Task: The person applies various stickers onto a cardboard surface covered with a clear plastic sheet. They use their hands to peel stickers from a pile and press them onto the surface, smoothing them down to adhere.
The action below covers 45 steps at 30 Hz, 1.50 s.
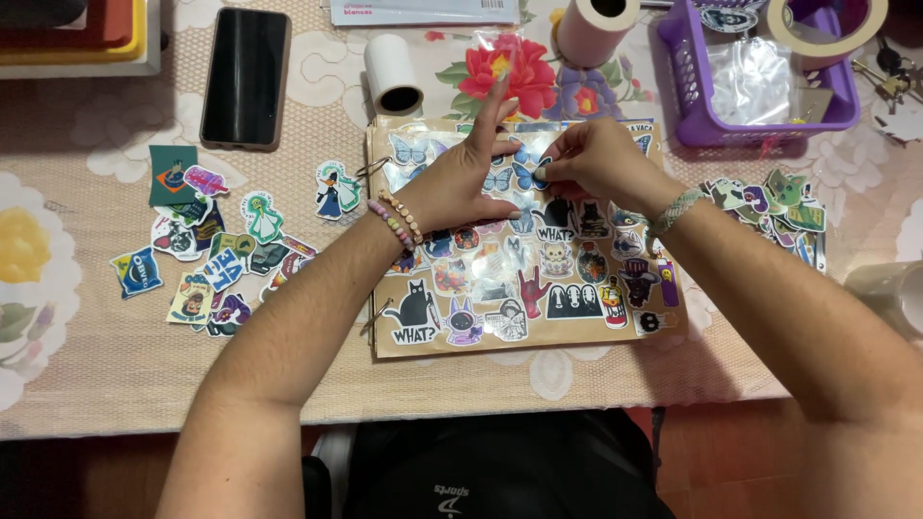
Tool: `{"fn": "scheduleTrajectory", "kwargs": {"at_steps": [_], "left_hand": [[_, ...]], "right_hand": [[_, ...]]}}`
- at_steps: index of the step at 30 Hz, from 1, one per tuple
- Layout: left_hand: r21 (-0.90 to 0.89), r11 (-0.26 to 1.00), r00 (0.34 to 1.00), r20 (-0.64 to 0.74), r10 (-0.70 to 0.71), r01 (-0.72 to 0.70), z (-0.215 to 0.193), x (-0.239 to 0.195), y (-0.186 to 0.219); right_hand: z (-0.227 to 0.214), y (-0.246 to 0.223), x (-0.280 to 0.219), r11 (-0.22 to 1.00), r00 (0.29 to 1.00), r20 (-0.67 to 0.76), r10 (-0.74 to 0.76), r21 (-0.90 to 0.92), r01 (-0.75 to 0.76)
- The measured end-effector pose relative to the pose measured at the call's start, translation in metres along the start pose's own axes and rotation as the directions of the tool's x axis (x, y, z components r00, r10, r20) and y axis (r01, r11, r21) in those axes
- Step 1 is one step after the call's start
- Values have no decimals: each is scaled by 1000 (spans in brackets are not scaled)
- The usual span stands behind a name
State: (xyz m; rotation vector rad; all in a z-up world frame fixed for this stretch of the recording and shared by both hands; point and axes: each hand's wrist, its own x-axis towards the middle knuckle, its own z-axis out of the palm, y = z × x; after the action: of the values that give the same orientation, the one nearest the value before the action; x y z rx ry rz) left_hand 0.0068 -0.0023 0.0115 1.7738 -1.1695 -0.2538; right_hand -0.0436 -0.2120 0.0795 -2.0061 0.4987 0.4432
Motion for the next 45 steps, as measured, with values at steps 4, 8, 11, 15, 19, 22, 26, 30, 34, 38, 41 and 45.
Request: {"fn": "scheduleTrajectory", "kwargs": {"at_steps": [4,8,11,15,19,22,26,30,34,38,41,45], "left_hand": [[-10,1000,1000,6,12,-12,0,0,-3],[-2,1000,1000,3,18,-18,0,0,-4],[4,1000,1000,7,21,-21,-2,0,-1],[47,999,1000,17,4,-5,-2,0,6],[13,1000,1000,1,28,-28,-2,-1,6],[17,999,999,-5,44,-43,-2,-4,7],[24,999,1000,-5,30,-30,-4,-3,13],[26,999,999,-10,46,-46,-4,-4,10],[-13,999,999,2,40,-40,-4,-1,13],[-16,1000,1000,2,17,-17,-5,-1,16],[-10,1000,1000,4,12,-12,-6,0,17],[2,1000,1000,9,8,-9,-5,0,15]], "right_hand": [[2,-3,3,993,999,-52,1,-115,-6],[-2,-1,12,735,962,-103,-252,-667,121],[-2,-13,10,750,983,-98,-154,-660,52],[-4,-21,0,796,995,-58,-77,-604,26],[-50,-21,-35,970,980,-97,-176,-190,155],[-94,22,-34,941,902,-323,-285,82,327],[-110,69,-56,949,923,-323,-211,159,273],[-111,110,-55,934,879,-350,-324,30,356],[-106,117,-43,823,767,-365,-528,-443,356],[-95,98,-33,677,692,-301,-656,-640,363],[-88,81,-21,657,705,-254,-663,-649,384],[-80,67,-13,649,735,-170,-657,-624,436]]}}
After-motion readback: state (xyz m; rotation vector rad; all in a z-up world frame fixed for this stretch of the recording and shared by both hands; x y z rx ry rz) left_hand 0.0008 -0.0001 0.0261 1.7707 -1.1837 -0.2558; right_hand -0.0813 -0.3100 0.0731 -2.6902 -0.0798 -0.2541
